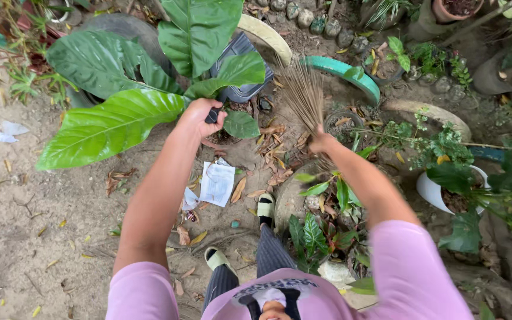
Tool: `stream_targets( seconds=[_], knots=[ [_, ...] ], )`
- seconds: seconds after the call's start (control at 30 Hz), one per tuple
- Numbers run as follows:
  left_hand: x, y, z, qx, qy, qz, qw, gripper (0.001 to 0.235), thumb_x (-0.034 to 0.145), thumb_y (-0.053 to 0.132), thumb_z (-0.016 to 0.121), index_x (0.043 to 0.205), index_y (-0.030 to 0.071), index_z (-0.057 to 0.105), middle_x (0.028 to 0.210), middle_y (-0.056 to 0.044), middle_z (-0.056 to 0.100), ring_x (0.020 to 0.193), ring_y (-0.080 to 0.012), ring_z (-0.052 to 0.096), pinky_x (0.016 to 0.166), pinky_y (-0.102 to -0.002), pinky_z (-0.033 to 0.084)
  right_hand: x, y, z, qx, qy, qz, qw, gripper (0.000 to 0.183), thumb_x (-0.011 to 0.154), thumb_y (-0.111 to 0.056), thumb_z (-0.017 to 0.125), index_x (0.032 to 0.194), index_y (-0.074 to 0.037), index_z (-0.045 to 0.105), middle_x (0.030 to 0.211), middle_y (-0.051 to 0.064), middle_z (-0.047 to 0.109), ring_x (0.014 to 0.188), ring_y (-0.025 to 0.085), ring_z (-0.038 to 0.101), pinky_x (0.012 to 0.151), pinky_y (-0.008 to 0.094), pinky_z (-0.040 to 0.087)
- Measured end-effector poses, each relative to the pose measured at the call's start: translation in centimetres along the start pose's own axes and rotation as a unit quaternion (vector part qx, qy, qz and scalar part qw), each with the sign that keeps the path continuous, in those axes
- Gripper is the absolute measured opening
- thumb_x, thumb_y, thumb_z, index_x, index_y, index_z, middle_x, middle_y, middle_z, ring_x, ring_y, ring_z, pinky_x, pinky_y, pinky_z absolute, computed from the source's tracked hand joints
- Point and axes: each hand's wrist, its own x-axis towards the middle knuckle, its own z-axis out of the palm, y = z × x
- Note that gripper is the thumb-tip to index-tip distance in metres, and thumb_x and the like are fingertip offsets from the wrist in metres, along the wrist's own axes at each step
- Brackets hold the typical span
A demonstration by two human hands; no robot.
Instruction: The person sweeps dirt, dried leaves, and debris into a dustpan using a whisk broom while moving through a backyard garden area.
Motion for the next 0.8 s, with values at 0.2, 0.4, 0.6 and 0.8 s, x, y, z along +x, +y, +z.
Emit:
stream_targets(
  seconds=[0.2, 0.4, 0.6, 0.8],
  knots=[
    [-0.4, 0.2, 0.3, -0.015, 0.01, -0.029, 0.999, 0.032, 0.092, 0.007, 0.063, 0.115, -0.004, 0.044, 0.097, -0.024, 0.059, 0.059, -0.0196, 0.057, 0.046, -0.027, 0.053, 2.5, -2.0, 0.5, 0.004, -0.101, -0.034, 0.994, 0.102, 0.079, -0.015, 0.074, 0.157, 0.002, 0.01, 0.15, 0.024, 0.033, 0.126, 0.036, 0.051, 0.096, 0.047, 0.049],
    [-1.6, 1.8, -1.4, -0.03, -0.02, -0.057, 0.998, 0.035, 0.094, 0.007, 0.063, 0.119, -0.006, 0.043, 0.101, -0.024, 0.06, 0.061, -0.018, 0.059, 0.046, -0.026, 0.053, -3.7, 8.5, -2.5, 0.024, -0.198, -0.049, 0.979, 0.094, 0.08, -0.019, 0.079, 0.153, 0.004, 0.025, 0.164, 0.015, 0.013, 0.142, 0.033, 0.039, 0.104, 0.049, 0.045],
    [-2.7, 0.9, 1.7, 0.005, 0.002, -0.055, 0.998, 0.034, 0.093, 0.006, 0.063, 0.118, -0.003, 0.044, 0.103, -0.025, 0.06, 0.062, -0.0202, 0.059, 0.048, -0.027, 0.054, -2.6, 6.7, -1.4, 0.035, -0.105, 0.036, 0.993, 0.078, 0.079, -0.022, 0.078, 0.146, 0.005, 0.051, 0.175, 0.006, 0.0, 0.15, 0.032, 0.039, 0.106, 0.052, 0.049],
    [-2.7, 0.6, 2.4, 0.012, -0.011, -0.072, 0.997, 0.034, 0.094, 0.007, 0.062, 0.12, -0.004, 0.044, 0.104, -0.026, 0.06, 0.061, -0.0178, 0.057, 0.048, -0.027, 0.053, -1.2, 4.0, 2.9, 0.107, -0.078, 0.041, 0.99, 0.078, 0.076, -0.021, 0.082, 0.145, -0.004, 0.05, 0.158, 0.015, 0.041, 0.139, 0.037, 0.05, 0.106, 0.049, 0.045]
  ],
)
